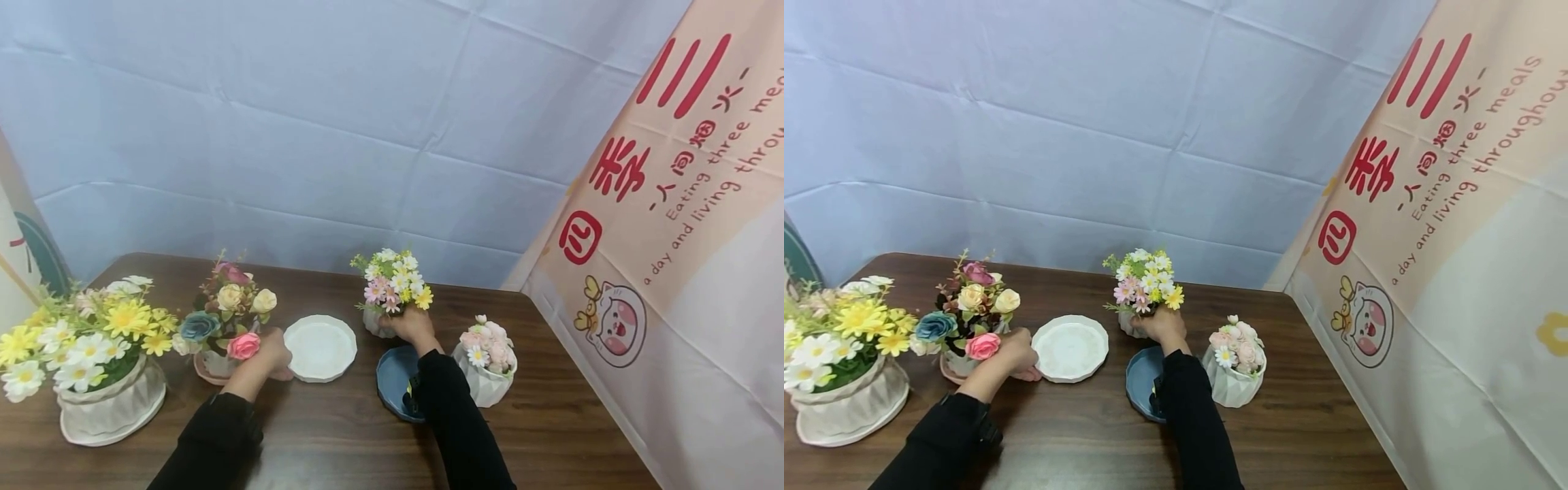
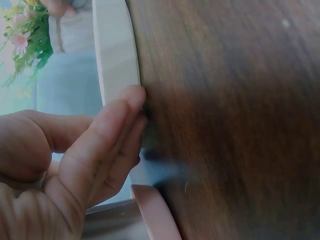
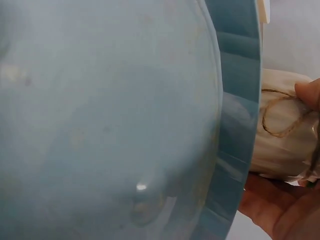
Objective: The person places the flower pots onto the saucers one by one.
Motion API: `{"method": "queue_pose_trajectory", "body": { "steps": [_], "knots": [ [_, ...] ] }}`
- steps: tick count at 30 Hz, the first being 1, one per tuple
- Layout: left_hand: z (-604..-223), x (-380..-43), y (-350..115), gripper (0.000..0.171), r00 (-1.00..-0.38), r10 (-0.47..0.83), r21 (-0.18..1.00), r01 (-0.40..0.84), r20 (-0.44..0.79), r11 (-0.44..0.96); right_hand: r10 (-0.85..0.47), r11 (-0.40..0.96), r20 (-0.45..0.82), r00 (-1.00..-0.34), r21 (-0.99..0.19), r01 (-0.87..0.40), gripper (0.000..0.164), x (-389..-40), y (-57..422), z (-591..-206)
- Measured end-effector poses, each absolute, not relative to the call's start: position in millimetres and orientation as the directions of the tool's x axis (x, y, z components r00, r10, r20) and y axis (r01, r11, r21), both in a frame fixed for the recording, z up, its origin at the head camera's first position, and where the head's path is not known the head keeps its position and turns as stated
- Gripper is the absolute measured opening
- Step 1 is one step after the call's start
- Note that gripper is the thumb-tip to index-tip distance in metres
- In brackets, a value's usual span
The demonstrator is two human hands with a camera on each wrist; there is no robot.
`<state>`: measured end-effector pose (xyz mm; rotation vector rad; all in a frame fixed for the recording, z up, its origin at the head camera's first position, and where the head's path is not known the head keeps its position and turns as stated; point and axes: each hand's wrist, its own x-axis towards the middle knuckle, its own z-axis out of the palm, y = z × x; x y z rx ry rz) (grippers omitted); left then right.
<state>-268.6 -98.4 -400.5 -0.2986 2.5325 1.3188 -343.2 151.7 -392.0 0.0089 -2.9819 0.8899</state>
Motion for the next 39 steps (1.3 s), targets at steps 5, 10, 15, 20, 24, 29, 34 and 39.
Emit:
{"method": "queue_pose_trajectory", "body": {
  "steps": [5, 10, 15, 20, 24, 29, 34, 39],
  "knots": [
    [-400.6, -270.3, -99.8, 0.021, -0.944, -0.056, 0.762, -0.298, -0.326, 0.575, 0.035, 0.846, 0.021, -0.999, -0.533, 0.018, 0.075, -343.9, 148.9, -391.5],
    [-401.5, -271.9, -99.4, 0.022, -0.945, -0.052, 0.769, -0.294, -0.323, 0.568, 0.02, 0.841, 0.04, -0.999, -0.541, -0.005, 0.074, -345.2, 148.5, -390.8],
    [-402.0, -271.3, -98.1, 0.024, -0.949, -0.042, 0.759, -0.275, -0.311, 0.59, 0.004, 0.833, 0.069, -0.998, -0.553, -0.035, 0.069, -345.9, 149.7, -391.2],
    [-401.3, -270.1, -98.3, 0.026, -0.951, -0.05, 0.741, -0.269, -0.304, 0.615, 0.009, 0.831, 0.072, -0.997, -0.555, -0.033, 0.067, -346.5, 149.5, -391.4],
    [-400.6, -270.3, -99.3, 0.027, -0.951, -0.057, 0.734, -0.271, -0.303, 0.623, 0.013, 0.835, 0.068, -0.998, -0.55, -0.026, 0.07, -346.8, 148.1, -391.0],
    [-400.2, -269.9, -98.9, 0.024, -0.954, -0.056, 0.729, -0.261, -0.293, 0.633, 0.035, 0.838, 0.068, -0.997, -0.546, -0.008, 0.071, -346.3, 147.8, -391.0],
    [-401.3, -268.7, -98.0, 0.024, -0.954, -0.06, 0.728, -0.264, -0.294, 0.632, 0.03, 0.838, 0.082, -0.996, -0.545, -0.02, 0.068, -345.9, 149.4, -392.5],
    [-401.9, -266.3, -98.4, 0.023, -0.952, -0.068, 0.745, -0.278, -0.3, 0.606, 0.017, 0.83, 0.096, -0.995, -0.557, -0.04, 0.066, -342.4, 147.6, -386.6]
  ]
}}
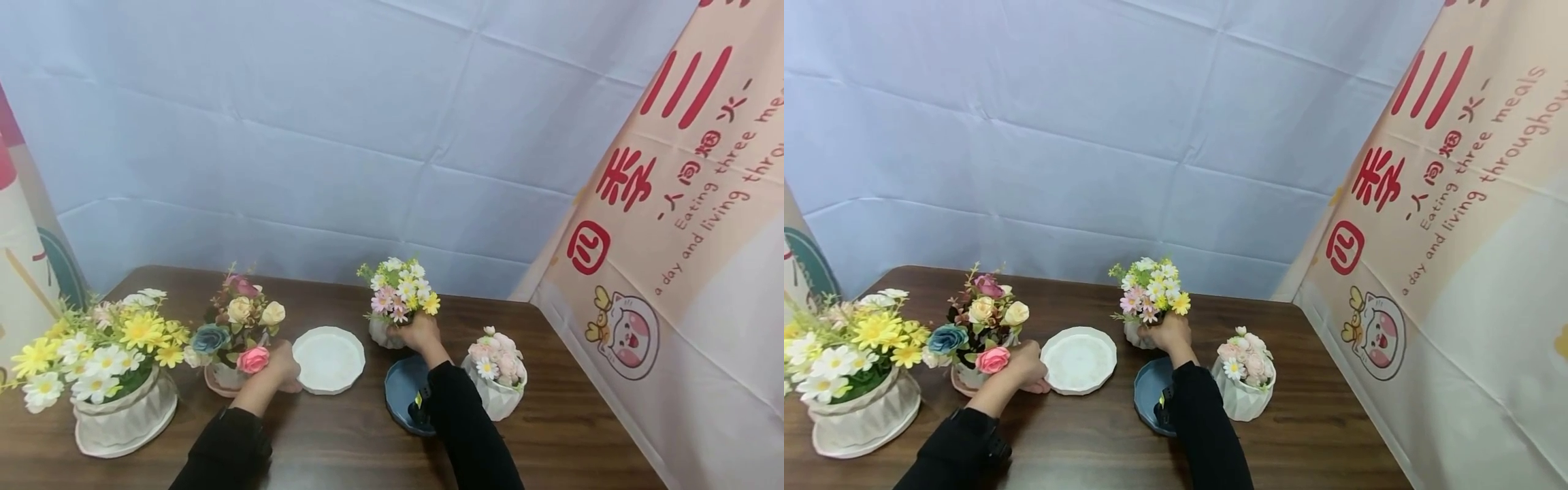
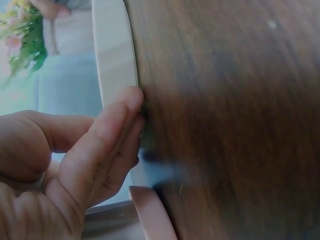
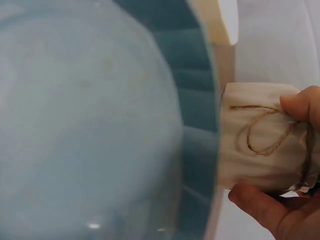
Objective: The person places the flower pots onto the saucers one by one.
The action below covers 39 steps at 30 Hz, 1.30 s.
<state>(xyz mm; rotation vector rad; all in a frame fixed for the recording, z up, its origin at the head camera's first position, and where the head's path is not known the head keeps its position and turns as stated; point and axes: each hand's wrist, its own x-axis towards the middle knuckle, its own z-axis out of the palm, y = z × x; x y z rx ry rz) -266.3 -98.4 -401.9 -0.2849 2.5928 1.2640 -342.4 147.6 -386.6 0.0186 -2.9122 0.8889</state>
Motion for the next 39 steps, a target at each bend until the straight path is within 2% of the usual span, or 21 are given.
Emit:
{"method": "queue_pose_trajectory", "body": {
  "steps": [8, 16, 27, 39],
  "knots": [
    [-401.9, -263.3, -98.3, 0.021, -0.957, -0.058, 0.771, -0.264, -0.285, 0.58, -0.007, 0.8, 0.131, -0.991, -0.595, -0.084, 0.071, -335.1, 140.3, -368.8],
    [-400.1, -264.1, -98.4, 0.035, -0.951, -0.057, 0.785, -0.284, -0.304, 0.55, -0.027, 0.781, 0.142, -0.989, -0.615, -0.109, 0.074, -330.7, 129.9, -366.0],
    [-399.0, -260.5, -97.7, 0.032, -0.948, -0.048, 0.797, -0.291, -0.314, 0.529, -0.126, 0.709, 0.148, -0.981, -0.678, -0.194, 0.078, -316.7, 108.5, -370.4],
    [-400.4, -259.6, -97.4, 0.03, -0.953, -0.048, 0.826, -0.285, -0.3, 0.486, -0.21, 0.677, 0.175, -0.962, -0.684, -0.272, 0.081, -303.9, 87.9, -370.9]
  ]
}}
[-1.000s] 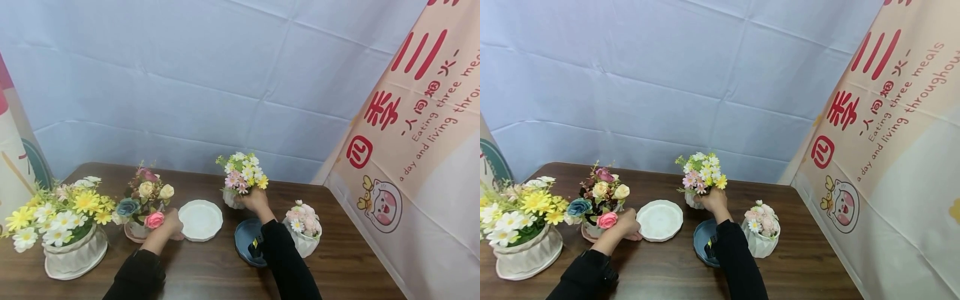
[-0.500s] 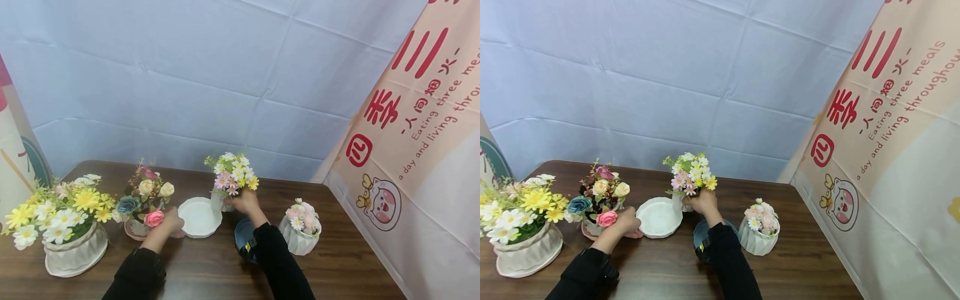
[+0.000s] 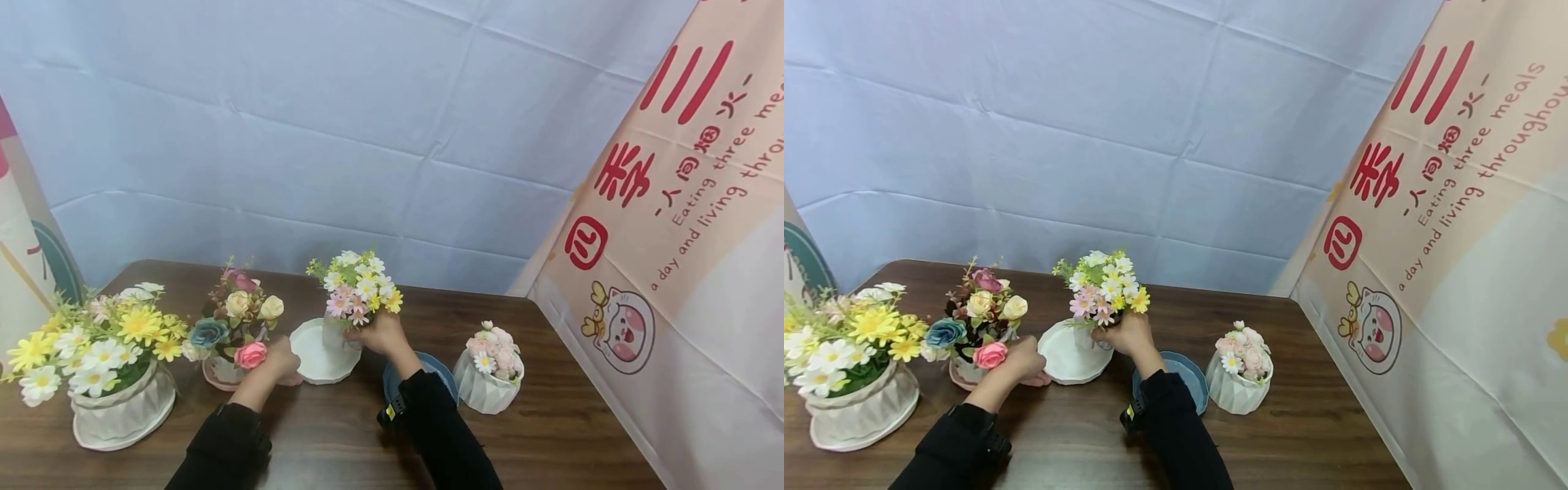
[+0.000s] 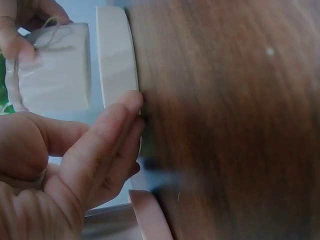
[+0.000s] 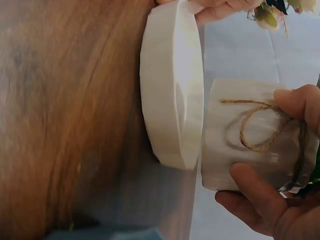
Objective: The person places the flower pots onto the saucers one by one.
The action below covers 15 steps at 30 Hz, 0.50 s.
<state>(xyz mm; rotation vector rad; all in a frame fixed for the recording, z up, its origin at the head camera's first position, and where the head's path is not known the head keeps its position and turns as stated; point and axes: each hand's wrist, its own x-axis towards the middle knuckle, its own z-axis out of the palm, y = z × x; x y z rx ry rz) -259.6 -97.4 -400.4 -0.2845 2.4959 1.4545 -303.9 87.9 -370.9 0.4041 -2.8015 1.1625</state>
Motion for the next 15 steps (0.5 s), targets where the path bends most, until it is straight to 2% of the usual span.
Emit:
{"method": "queue_pose_trajectory", "body": {
  "steps": [15],
  "knots": [
    [-406.6, -262.1, -98.8, 0.022, -0.965, -0.047, 0.839, -0.248, -0.258, 0.484, -0.26, 0.649, 0.203, -0.944, -0.687, -0.327, 0.083, -292.9, 64.1, -383.1]
  ]
}}
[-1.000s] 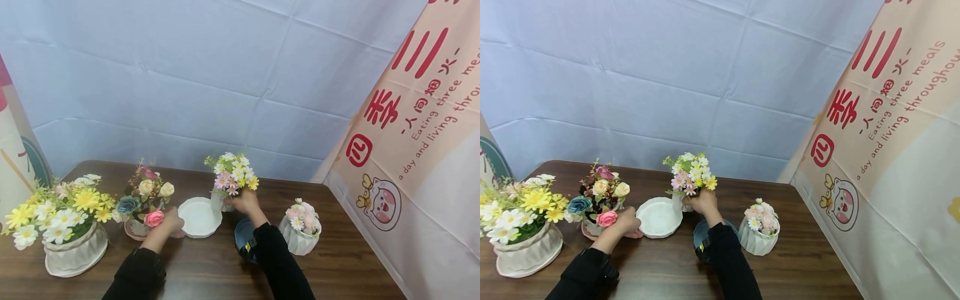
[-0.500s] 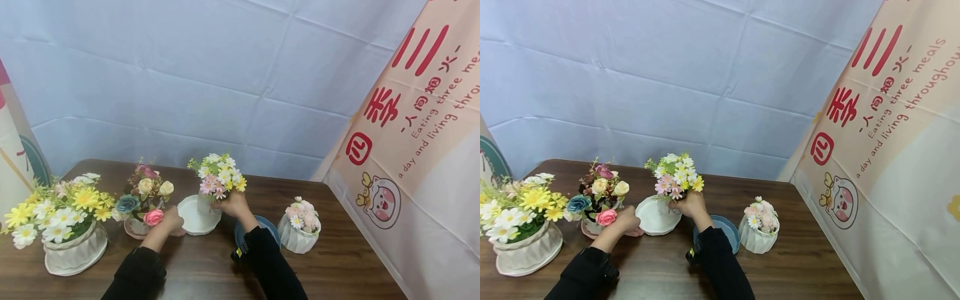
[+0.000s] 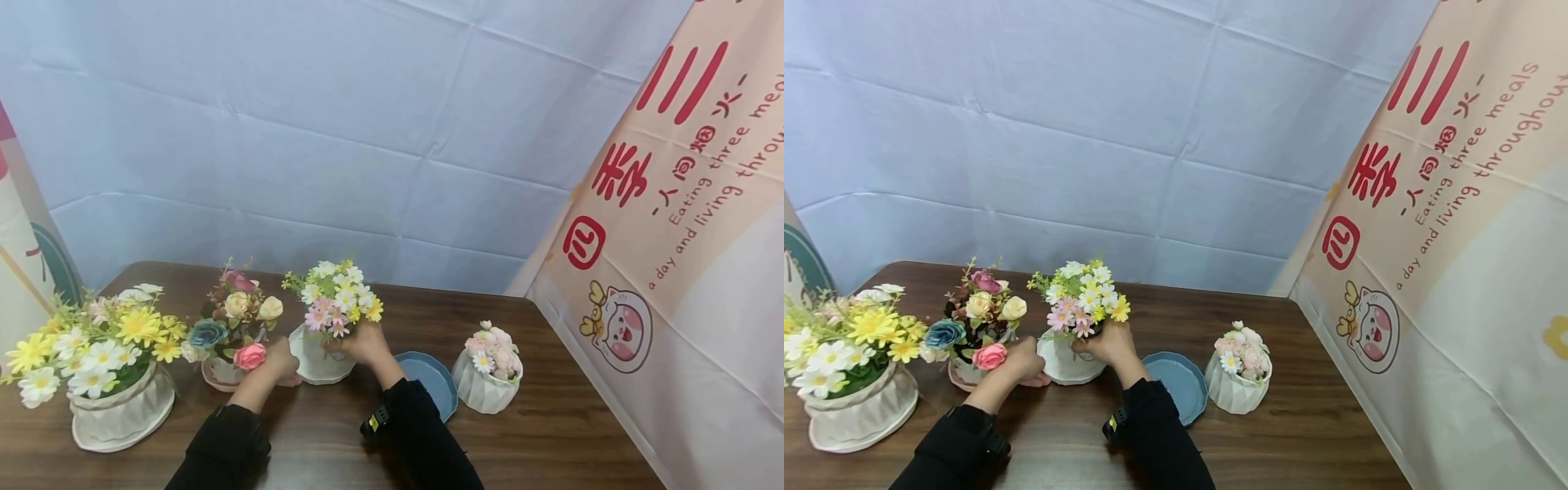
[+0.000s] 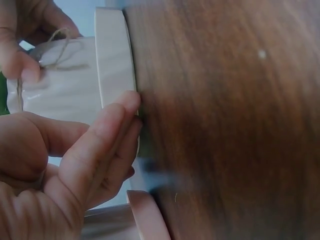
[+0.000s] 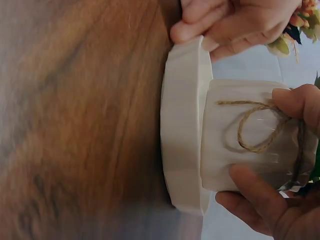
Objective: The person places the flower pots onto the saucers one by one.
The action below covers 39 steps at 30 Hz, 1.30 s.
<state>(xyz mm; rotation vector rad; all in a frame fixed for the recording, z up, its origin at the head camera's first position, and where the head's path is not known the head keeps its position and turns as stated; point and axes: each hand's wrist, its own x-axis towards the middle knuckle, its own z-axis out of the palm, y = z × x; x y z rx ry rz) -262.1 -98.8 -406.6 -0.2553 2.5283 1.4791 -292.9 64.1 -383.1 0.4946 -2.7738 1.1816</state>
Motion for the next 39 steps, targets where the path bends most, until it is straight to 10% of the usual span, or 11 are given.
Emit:
{"method": "queue_pose_trajectory", "body": {
  "steps": [39],
  "knots": [
    [-411.2, -261.6, -96.4, 0.011, -0.969, -0.027, 0.901, -0.237, -0.244, 0.363, -0.304, 0.701, 0.151, -0.94, -0.633, -0.329, 0.083, -288.2, 57.3, -392.4]
  ]
}}
